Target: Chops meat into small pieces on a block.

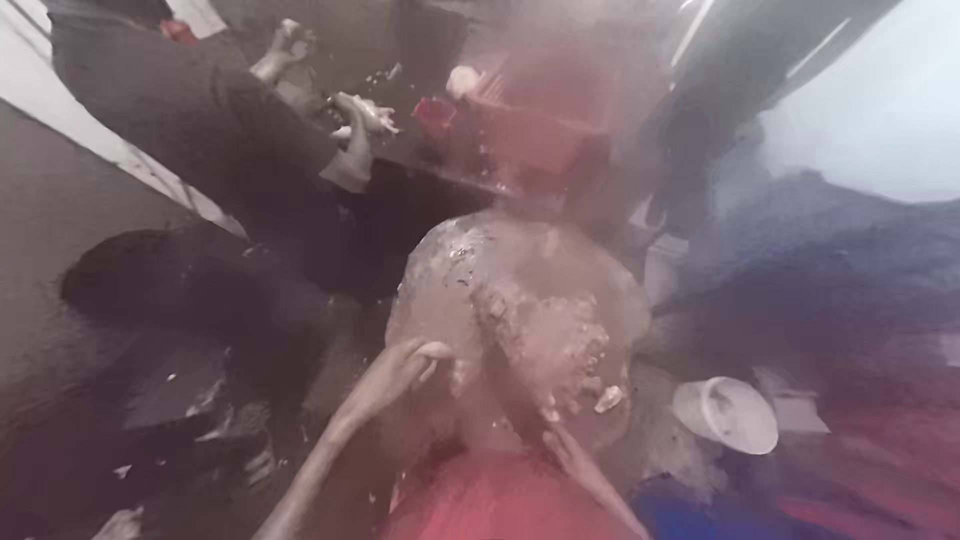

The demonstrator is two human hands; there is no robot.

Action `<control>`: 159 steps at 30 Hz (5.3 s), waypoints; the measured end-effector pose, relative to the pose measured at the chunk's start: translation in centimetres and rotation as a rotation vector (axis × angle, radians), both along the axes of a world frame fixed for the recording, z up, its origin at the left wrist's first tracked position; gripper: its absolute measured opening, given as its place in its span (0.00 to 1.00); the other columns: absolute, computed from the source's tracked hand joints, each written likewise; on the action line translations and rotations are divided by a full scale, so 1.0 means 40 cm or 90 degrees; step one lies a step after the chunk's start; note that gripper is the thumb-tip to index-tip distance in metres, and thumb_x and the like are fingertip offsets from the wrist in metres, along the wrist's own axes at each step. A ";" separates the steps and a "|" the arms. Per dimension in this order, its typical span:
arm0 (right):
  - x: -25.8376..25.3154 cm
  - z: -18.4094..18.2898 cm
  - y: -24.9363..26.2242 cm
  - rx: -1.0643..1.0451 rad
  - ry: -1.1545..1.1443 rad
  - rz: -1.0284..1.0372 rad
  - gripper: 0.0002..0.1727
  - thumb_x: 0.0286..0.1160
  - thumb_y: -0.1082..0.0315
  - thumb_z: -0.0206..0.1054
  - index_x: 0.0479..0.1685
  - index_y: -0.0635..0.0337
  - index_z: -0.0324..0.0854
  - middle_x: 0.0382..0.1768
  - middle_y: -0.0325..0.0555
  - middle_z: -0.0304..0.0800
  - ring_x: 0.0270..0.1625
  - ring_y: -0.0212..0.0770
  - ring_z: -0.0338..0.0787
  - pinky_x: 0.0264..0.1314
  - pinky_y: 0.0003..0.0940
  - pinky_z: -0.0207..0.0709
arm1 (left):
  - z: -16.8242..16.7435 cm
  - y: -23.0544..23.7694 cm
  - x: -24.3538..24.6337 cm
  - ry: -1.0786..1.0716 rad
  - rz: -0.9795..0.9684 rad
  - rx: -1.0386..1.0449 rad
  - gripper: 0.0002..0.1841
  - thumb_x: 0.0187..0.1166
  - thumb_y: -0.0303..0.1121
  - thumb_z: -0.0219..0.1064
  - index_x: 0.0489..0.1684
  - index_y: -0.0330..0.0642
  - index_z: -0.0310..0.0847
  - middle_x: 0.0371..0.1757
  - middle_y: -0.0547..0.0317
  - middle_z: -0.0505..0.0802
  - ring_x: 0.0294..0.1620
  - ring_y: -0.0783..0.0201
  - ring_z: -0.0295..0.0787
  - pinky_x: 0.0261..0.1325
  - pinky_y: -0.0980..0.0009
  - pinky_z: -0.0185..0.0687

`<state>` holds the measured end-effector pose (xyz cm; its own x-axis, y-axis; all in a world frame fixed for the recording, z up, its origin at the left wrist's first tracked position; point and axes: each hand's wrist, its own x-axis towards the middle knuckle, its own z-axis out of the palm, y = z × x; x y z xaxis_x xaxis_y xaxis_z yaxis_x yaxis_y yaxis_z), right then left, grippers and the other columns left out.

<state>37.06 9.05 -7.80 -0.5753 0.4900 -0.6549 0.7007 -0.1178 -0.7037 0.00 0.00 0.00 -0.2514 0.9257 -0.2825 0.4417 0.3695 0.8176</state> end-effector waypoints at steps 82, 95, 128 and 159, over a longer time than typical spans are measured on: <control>-0.318 0.049 0.000 0.274 0.054 0.283 0.29 0.89 0.51 0.55 0.74 0.64 0.76 0.63 0.60 0.87 0.68 0.54 0.87 0.75 0.53 0.76 | -0.463 -0.217 0.207 -0.054 0.231 -0.245 0.25 0.84 0.48 0.67 0.74 0.47 0.74 0.51 0.52 0.94 0.48 0.57 0.94 0.56 0.53 0.90; -0.148 -0.102 -0.031 0.176 -0.031 0.197 0.28 0.93 0.53 0.50 0.82 0.62 0.69 0.65 0.59 0.87 0.66 0.51 0.89 0.74 0.51 0.79 | -0.366 -0.137 0.137 -0.151 0.170 -0.032 0.23 0.84 0.40 0.68 0.74 0.41 0.77 0.68 0.52 0.88 0.65 0.65 0.87 0.71 0.65 0.82; -0.192 0.114 0.025 0.219 0.334 -0.009 0.34 0.90 0.44 0.45 0.76 0.66 0.72 0.37 0.39 0.86 0.35 0.27 0.84 0.42 0.29 0.85 | -0.414 -0.149 0.201 -0.550 0.208 -0.242 0.21 0.92 0.53 0.52 0.51 0.45 0.82 0.19 0.68 0.79 0.12 0.73 0.71 0.17 0.76 0.73; -0.162 -0.117 0.040 0.099 -0.035 0.119 0.28 0.94 0.52 0.49 0.74 0.68 0.77 0.66 0.64 0.86 0.70 0.55 0.85 0.79 0.53 0.73 | -0.198 -0.222 0.090 0.014 -0.044 -0.393 0.25 0.91 0.54 0.52 0.64 0.45 0.85 0.59 0.42 0.92 0.62 0.43 0.89 0.68 0.36 0.77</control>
